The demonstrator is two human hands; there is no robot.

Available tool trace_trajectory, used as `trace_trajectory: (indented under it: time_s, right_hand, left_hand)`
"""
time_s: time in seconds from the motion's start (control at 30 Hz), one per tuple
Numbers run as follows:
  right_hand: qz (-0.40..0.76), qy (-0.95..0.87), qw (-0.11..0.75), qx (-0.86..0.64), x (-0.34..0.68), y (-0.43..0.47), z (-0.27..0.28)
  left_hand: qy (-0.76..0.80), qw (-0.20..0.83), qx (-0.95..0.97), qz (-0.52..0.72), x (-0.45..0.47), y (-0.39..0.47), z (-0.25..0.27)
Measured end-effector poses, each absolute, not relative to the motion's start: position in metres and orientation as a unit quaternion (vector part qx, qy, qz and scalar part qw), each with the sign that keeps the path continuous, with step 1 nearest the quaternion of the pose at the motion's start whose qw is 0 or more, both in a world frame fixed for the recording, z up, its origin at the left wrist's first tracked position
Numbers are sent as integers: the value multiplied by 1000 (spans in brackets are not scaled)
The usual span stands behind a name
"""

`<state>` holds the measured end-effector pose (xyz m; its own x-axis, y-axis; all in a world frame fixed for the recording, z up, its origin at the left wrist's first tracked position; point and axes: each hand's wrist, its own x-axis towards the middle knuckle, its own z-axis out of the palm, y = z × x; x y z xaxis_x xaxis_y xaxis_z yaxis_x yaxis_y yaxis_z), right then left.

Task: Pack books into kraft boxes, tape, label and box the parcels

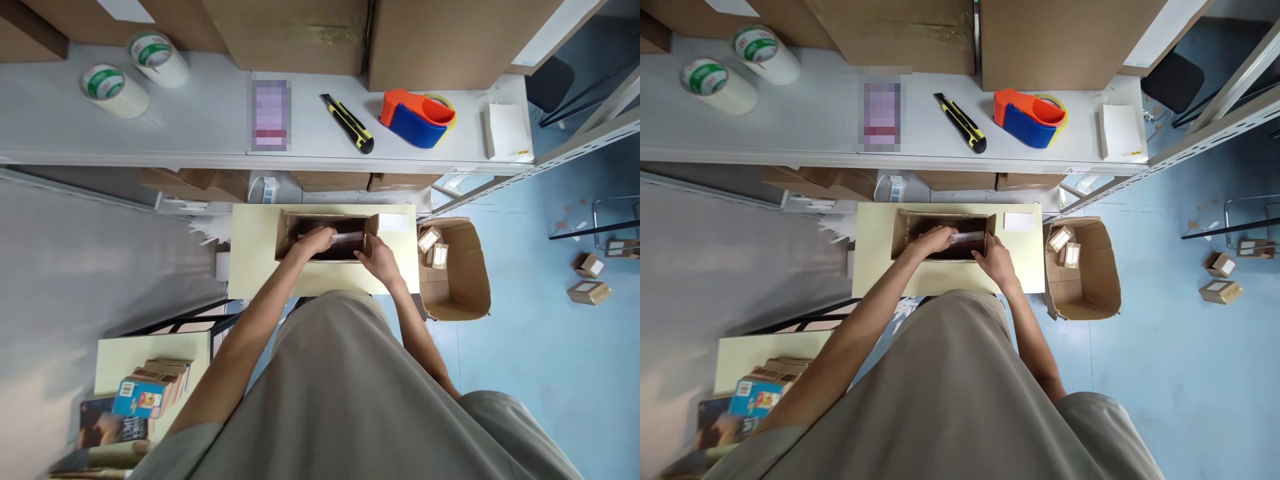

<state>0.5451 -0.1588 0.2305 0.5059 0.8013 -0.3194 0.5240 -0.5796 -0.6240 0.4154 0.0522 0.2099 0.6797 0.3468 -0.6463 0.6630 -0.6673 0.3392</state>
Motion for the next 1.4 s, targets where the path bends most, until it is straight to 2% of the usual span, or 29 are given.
trace_trajectory:
  time_s: [0.2,0.3,0.43,0.83,1.1,1.4]
  right_hand:
    - [255,-404,247,-843,541,-172,224]
    - [238,-409,259,-842,541,-175,222]
    - [229,-410,258,-845,540,-173,224]
    - [190,-418,258,-850,545,-146,239]
    - [174,-441,206,-856,568,-103,238]
    - [180,-432,262,-844,591,-76,224]
  left_hand:
    - [318,364,872,-81,377,48,207]
    - [322,444,836,22,354,45,209]
    - [327,542,768,92,333,38,211]
    - [330,620,702,119,312,33,227]
    - [331,625,699,110,309,28,223]
    - [376,625,670,138,302,17,227]
